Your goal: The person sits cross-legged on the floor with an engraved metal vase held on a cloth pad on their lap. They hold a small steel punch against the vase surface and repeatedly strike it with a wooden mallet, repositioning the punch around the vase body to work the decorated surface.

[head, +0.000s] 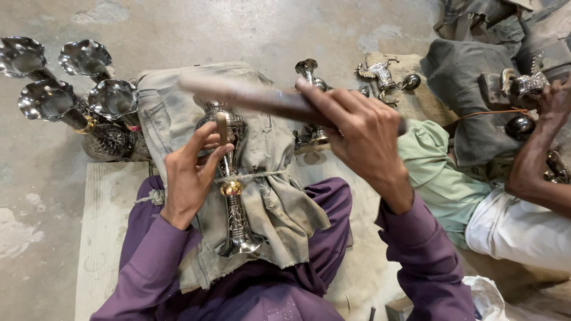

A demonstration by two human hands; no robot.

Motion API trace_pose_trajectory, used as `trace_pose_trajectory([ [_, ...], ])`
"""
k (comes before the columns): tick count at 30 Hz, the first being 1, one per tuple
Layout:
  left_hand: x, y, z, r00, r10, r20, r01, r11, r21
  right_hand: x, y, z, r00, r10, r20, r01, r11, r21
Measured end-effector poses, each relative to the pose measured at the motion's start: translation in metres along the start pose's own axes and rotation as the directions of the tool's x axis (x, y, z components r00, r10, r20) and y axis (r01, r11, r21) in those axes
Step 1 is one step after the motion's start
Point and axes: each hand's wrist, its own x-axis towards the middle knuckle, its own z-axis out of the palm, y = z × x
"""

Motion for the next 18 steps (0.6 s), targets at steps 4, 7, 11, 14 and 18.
trace_pose_trajectory([
  [4, -0.003, 0.002, 0.002, 0.996, -0.052, -0.076, 0.053, 0.999, 0.007, 0.009, -0.008, -0.006, 0.996, 0.025, 0.091, -0.037, 0.991, 0.131],
  [7, -0.005, 0.001, 0.002, 0.995, -0.039, -0.089, 0.041, 0.999, 0.013, 0.01, -0.015, -0.009, 1.0, 0.004, 0.022, -0.005, 0.999, 0.043],
  [11, 0.002, -0.002, -0.002, 0.999, -0.029, -0.044, 0.03, 0.999, 0.025, 0.006, -0.011, -0.012, 0.991, 0.053, 0.124, -0.06, 0.997, 0.054],
  [14, 0.013, -0.003, -0.003, 0.991, 0.057, 0.121, -0.069, 0.993, 0.091, 0.001, -0.003, -0.007, 0.972, 0.144, 0.184, -0.142, 0.99, -0.025],
  [18, 0.027, 0.004, -0.012, 0.951, 0.112, 0.288, -0.142, 0.986, 0.084, -0.017, -0.003, 0.009, 0.956, 0.215, 0.2, -0.261, 0.934, 0.244],
])
